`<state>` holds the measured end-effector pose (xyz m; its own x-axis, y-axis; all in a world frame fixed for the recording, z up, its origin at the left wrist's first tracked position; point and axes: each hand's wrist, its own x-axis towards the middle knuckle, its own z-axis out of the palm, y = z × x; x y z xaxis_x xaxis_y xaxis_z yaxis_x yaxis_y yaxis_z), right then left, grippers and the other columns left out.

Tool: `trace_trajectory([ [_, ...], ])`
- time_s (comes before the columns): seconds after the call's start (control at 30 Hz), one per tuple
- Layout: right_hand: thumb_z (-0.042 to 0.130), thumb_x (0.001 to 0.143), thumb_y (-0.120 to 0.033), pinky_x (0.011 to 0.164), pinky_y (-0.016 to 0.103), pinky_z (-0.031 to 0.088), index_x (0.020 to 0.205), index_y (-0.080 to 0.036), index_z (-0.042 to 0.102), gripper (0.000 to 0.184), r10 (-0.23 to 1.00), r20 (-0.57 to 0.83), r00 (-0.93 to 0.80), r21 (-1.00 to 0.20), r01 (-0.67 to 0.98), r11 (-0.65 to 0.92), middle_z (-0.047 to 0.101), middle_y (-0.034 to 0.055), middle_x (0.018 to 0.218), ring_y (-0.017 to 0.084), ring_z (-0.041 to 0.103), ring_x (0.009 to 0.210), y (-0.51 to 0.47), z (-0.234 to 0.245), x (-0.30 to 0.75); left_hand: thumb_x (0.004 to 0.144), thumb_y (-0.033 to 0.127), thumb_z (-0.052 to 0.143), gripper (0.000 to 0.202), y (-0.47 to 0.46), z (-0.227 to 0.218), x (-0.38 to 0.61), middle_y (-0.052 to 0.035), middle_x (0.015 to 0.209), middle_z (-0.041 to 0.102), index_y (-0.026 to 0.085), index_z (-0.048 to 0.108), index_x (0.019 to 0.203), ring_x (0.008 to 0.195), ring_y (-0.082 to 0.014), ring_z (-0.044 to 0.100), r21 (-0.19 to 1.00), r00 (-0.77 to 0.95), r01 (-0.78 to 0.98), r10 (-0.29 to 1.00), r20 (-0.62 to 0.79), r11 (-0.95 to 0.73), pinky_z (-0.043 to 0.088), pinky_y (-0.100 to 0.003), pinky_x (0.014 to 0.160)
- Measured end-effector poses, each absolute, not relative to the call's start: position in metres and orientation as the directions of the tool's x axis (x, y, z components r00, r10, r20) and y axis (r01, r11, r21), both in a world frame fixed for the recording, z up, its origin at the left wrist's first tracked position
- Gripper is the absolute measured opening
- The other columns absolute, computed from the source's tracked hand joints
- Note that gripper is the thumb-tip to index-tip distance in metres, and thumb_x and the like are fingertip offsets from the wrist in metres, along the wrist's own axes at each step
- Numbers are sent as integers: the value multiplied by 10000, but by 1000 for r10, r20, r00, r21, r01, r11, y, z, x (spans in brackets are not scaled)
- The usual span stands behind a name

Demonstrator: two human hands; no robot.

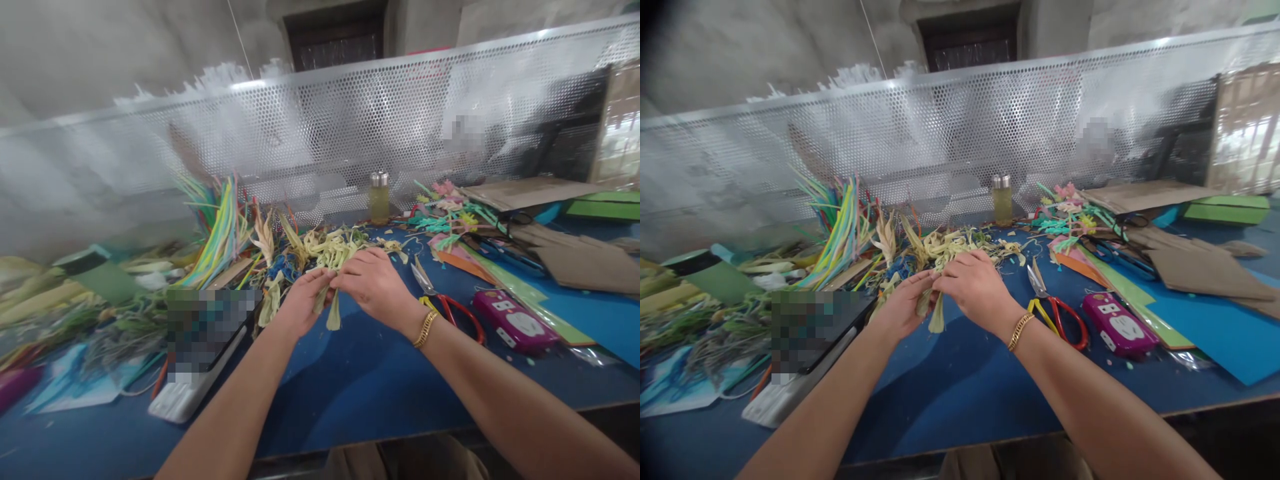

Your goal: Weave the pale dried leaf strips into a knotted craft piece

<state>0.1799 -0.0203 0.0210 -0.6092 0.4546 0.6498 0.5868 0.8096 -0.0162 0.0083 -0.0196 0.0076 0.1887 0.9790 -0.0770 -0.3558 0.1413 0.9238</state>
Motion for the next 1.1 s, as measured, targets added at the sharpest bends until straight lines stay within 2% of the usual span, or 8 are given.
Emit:
trace_trajectory([
  [0.2,449,945,-193,873,373,313,975,-277,659,228,458,667,-588,0,614,789,670,17,943,193,511,945,-22,22,180,684,211,762,207,-18,5,6,43,638,516,133,574,717,518,-29,464,878,278,-447,960,-47,173,379,-154,515],
  [0.43,456,953,-256,875,375,319,846,-255,671,240,429,704,-566,2,606,795,668,15,889,190,518,933,-20,22,182,655,239,790,240,-20,8,9,46,607,521,141,573,684,493,-31,443,928,191,-354,980,-49,115,343,-156,484],
  [0.57,515,922,-263,845,360,339,834,-247,664,173,483,732,-480,-147,581,801,665,13,870,183,537,896,-18,18,179,627,273,799,241,-20,8,10,27,632,552,146,620,727,548,-66,484,955,167,-297,984,53,-1,367,-189,534],
  [0.7,573,873,-241,764,311,393,805,-210,613,85,591,738,-326,-419,466,780,636,8,806,151,561,792,-16,12,175,687,271,746,170,-20,7,10,11,665,568,153,644,755,588,-79,488,971,177,-230,978,114,-71,378,-207,581],
  [0.83,567,856,-244,681,270,428,737,-202,541,129,712,675,-192,-642,324,695,588,-9,710,125,544,682,-14,8,171,743,267,694,126,-20,8,8,-4,698,577,155,638,747,620,-91,497,980,210,-166,967,148,-114,379,-225,608],
  [0.97,581,841,-251,683,275,433,693,-205,535,162,742,653,-150,-689,287,665,576,-11,693,127,529,676,-11,7,171,752,270,680,121,-21,9,7,-7,692,583,160,631,741,622,-101,497,984,212,-114,964,161,-139,378,-240,624],
  [1.1,638,801,-246,823,323,430,711,-208,560,124,693,713,-108,-639,307,705,615,16,826,158,564,840,-8,8,174,769,277,660,113,-21,9,7,-7,679,576,163,660,768,626,-108,491,982,227,-46,955,191,-185,373,-242,628],
])
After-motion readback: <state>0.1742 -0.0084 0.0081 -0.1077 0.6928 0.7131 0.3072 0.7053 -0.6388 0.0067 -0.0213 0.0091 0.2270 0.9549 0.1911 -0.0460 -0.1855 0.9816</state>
